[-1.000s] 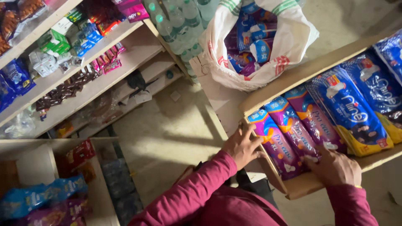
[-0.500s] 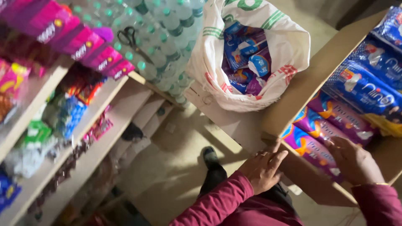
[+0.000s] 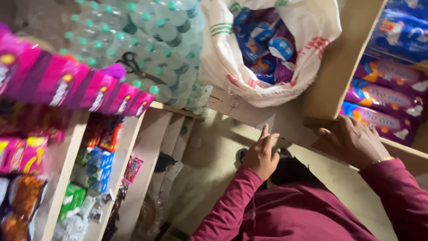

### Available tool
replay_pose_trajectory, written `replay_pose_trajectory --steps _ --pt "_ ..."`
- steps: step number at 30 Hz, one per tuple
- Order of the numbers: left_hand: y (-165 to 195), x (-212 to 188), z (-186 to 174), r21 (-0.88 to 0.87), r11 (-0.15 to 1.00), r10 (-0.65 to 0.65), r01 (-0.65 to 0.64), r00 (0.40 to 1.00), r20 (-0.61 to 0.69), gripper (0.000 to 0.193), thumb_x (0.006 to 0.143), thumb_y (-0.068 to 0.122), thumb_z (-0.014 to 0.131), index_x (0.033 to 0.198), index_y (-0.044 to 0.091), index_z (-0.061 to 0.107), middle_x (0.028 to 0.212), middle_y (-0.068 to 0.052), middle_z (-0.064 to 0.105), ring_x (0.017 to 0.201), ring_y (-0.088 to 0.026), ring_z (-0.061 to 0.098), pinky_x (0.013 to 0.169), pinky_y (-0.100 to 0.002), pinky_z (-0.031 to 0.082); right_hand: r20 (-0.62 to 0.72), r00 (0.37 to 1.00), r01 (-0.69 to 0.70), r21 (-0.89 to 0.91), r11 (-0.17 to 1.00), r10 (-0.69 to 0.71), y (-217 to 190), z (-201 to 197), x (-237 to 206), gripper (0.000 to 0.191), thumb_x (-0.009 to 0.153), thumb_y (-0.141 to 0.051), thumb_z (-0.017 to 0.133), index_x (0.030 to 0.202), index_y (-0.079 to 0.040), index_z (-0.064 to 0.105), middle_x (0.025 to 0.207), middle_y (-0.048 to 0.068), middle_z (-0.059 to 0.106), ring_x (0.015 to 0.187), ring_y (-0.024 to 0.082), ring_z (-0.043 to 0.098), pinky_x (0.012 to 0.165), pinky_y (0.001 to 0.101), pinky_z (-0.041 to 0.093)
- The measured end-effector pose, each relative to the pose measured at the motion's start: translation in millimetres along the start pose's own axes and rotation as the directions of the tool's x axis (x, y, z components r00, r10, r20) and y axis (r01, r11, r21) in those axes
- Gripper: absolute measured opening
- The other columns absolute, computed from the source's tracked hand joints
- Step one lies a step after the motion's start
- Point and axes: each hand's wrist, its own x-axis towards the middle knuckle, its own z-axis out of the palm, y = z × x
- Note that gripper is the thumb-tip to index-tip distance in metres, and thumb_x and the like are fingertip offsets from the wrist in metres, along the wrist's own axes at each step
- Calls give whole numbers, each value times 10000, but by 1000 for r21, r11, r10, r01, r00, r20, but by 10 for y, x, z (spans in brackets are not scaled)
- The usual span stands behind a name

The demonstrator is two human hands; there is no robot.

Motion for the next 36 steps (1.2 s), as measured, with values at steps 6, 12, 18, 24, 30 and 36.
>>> replay_pose_trajectory --steps 6,12,18,24,30,36 --pt "47 243 -29 26 998 -64 61 985 158 445 867 142 683 1301 103 589 1593 -244 430 1163 -388 655 926 -431 551 11 976 -217 78 973 217 -182 -7 107 716 926 -552 611 1414 -45 477 1345 198 575 1193 403 605 928 584 481" --pt "43 637 -269 65 998 -32 23 990 136 338 896 119 675 1227 71 632 1490 -188 565 1165 -387 656 964 -424 549 -512 859 93 177 980 11 -377 -274 441 765 849 -286 742 1474 21 425 1517 316 341 1319 529 442 1034 598 423" --pt "-123 1138 -519 199 979 42 -46 999 24 409 909 16 625 1318 34 637 1457 -158 610 1226 -366 658 1022 -406 544 -464 870 298 220 929 -169 -491 -429 1074 405 859 -113 753 1240 -47 632 1380 188 572 1262 418 569 1059 523 468" --pt "-193 1726 -596 -316 904 -351 288 922 -165 282 909 56 686 1188 14 697 1137 -108 758 1000 -193 759 836 -310 600 -300 919 352 340 872 -254 -674 -352 1820 501 815 -105 736 1290 -13 607 1356 240 572 1129 417 593 975 492 503" --pt "-451 2073 -703 -583 780 -368 226 920 -136 217 961 40 643 1171 -7 666 1094 -49 714 960 -112 712 791 -253 580 -364 871 406 157 900 -329 -898 -62 2781 691 785 -168 796 1391 18 524 1382 320 495 1162 504 556 966 541 487" --pt "-606 2053 -879 -712 644 -424 279 905 -29 234 989 74 628 1213 7 639 1068 -47 746 936 -111 707 823 -240 558 -278 933 249 34 968 -230 -1040 177 3306 689 675 -229 813 1302 -49 594 1307 259 548 1065 455 595 866 543 497"
